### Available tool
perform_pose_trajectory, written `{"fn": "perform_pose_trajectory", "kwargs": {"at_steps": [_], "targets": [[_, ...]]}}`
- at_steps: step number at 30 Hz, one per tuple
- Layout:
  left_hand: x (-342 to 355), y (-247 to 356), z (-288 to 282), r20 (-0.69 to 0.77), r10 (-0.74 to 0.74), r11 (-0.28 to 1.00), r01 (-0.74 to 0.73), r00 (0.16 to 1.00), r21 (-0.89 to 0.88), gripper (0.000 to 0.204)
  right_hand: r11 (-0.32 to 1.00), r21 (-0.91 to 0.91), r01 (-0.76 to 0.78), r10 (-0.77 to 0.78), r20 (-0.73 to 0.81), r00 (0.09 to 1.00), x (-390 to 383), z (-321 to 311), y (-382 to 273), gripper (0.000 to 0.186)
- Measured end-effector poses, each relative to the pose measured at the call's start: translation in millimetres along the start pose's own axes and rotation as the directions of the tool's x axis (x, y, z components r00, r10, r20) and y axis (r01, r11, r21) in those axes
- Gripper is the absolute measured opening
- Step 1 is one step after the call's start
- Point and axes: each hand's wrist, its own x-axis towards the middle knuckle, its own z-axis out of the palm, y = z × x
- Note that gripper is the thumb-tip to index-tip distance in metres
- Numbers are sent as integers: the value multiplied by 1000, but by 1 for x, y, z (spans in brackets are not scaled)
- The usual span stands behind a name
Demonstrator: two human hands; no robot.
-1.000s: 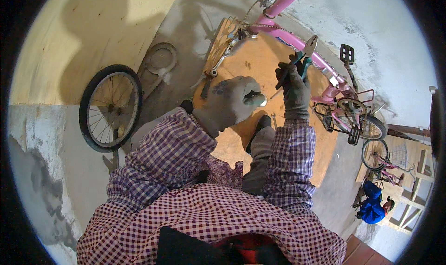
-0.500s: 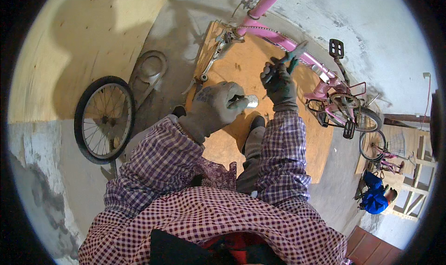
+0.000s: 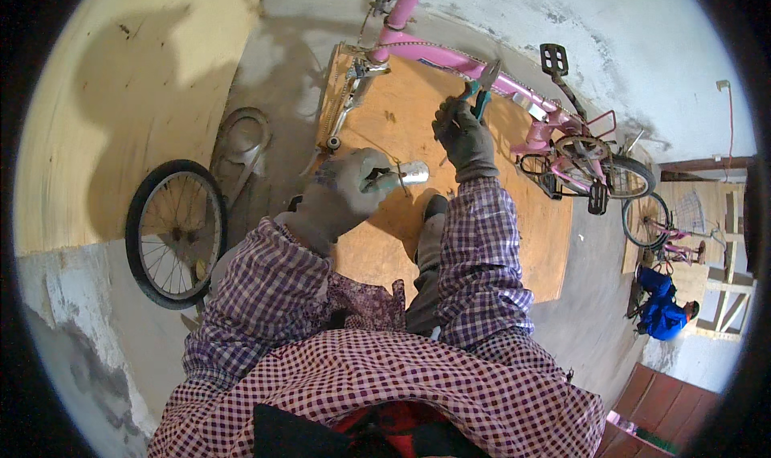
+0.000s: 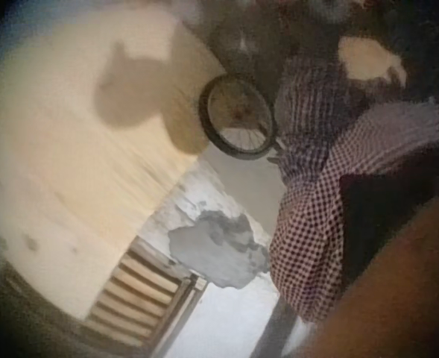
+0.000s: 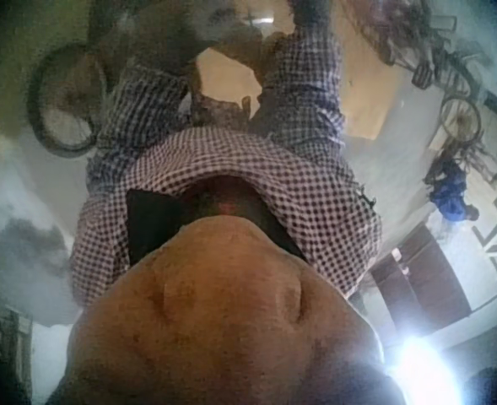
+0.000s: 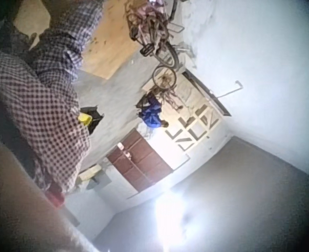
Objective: The person removes the chain from a pink bicycle using pliers, then installs a mudguard onto the front fork and tightens it with a wrench. The person also uses pliers to adjust the chain near the crankset.
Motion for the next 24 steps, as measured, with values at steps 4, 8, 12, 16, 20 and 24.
{"fn": "perform_pose_trajectory", "kwargs": {"at_steps": [4,8,12,16,20,24], "targets": [[0,2,0,25,-14,1000,14,1000,-4,19,1000,-25,-18,17,-38,999,1,-1,-5,38],[2,5,-3,78,-35,998,31,996,49,20,986,113,-126,120,63,991,1,2,-7,37],[4,6,-1,42,-8,1000,8,999,-3,23,999,45,-1,1,-19,1000,2,-5,-7,38],[3,6,1,74,-25,998,21,997,55,20,967,233,-103,91,61,994,8,-12,-4,36],[3,5,2,79,43,997,-49,996,66,14,999,36,1,0,-45,999,6,-17,-6,31],[5,5,1,122,-9,1000,10,992,-12,21,986,160,-49,56,-38,998,4,-15,-10,32]]}}
